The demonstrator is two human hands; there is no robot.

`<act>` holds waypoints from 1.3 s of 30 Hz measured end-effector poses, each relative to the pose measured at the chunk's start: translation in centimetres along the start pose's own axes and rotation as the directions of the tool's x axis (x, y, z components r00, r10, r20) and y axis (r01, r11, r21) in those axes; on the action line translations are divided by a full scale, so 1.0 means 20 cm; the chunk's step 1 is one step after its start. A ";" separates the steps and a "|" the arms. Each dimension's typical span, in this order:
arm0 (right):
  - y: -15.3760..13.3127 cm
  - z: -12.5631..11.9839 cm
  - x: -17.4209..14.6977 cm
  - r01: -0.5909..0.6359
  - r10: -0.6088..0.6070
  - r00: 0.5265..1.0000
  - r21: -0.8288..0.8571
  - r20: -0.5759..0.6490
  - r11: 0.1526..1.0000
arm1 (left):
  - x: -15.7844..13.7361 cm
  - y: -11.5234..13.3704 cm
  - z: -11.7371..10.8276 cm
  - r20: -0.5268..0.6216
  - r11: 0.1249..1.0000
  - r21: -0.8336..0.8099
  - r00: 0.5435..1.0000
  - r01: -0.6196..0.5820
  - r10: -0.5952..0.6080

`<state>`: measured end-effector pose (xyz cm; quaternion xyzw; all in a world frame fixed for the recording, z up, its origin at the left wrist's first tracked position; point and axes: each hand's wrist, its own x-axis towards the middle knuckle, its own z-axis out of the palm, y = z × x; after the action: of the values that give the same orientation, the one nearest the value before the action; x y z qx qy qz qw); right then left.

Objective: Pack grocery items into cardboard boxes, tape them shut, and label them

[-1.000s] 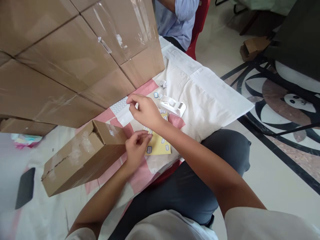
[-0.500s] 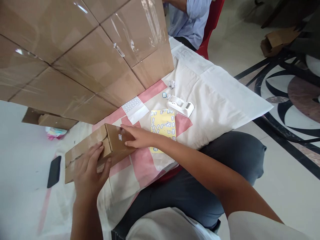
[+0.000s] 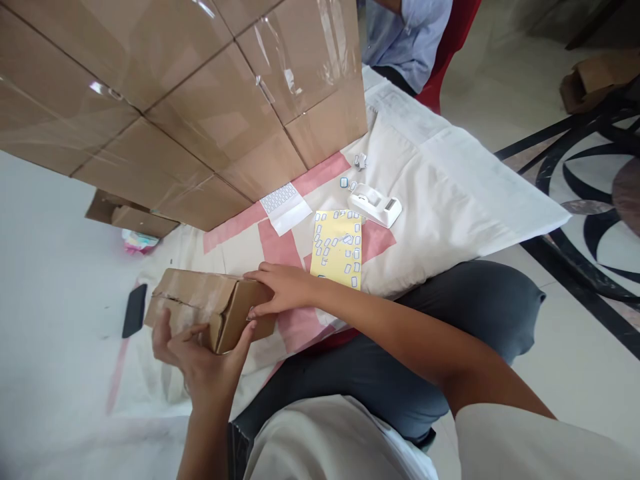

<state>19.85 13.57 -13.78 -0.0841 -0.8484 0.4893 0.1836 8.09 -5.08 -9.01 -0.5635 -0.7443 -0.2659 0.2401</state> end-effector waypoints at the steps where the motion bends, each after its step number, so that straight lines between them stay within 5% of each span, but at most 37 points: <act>1: -0.01 0.00 0.00 0.008 -0.008 1.000 -0.040 -0.007 0.999 | -0.01 0.00 0.00 0.002 0.998 -0.054 1.000 0.027 -0.027; 6: -0.02 0.00 -0.02 0.035 -0.032 0.999 -0.126 0.027 0.991 | -0.03 0.01 0.03 -0.030 0.956 -0.251 0.986 0.153 -0.166; 24: -0.08 0.03 -0.06 -0.007 0.003 1.000 -0.338 -0.013 0.941 | -0.03 -0.03 0.05 -0.034 0.966 -0.237 0.992 0.107 -0.118; 30: -0.07 0.04 -0.08 -0.001 -0.021 0.999 -0.397 -0.049 0.918 | -0.13 0.00 0.10 0.004 0.934 -0.250 0.964 0.257 -0.265; 35: -0.09 0.00 -0.11 0.064 -0.094 0.995 -0.475 -0.039 0.878 | -0.13 -0.05 0.08 0.068 0.927 -0.311 0.978 0.208 -0.197; 39: -0.14 -0.11 -0.18 0.024 -0.160 0.963 -0.524 -0.216 0.852 | 0.07 0.05 0.06 0.015 0.916 -0.390 0.996 0.090 -0.092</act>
<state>24.12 12.78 -11.21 -0.1505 -0.9212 0.2198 0.2835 8.57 -3.08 -8.76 -0.5644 -0.7014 -0.4206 0.1117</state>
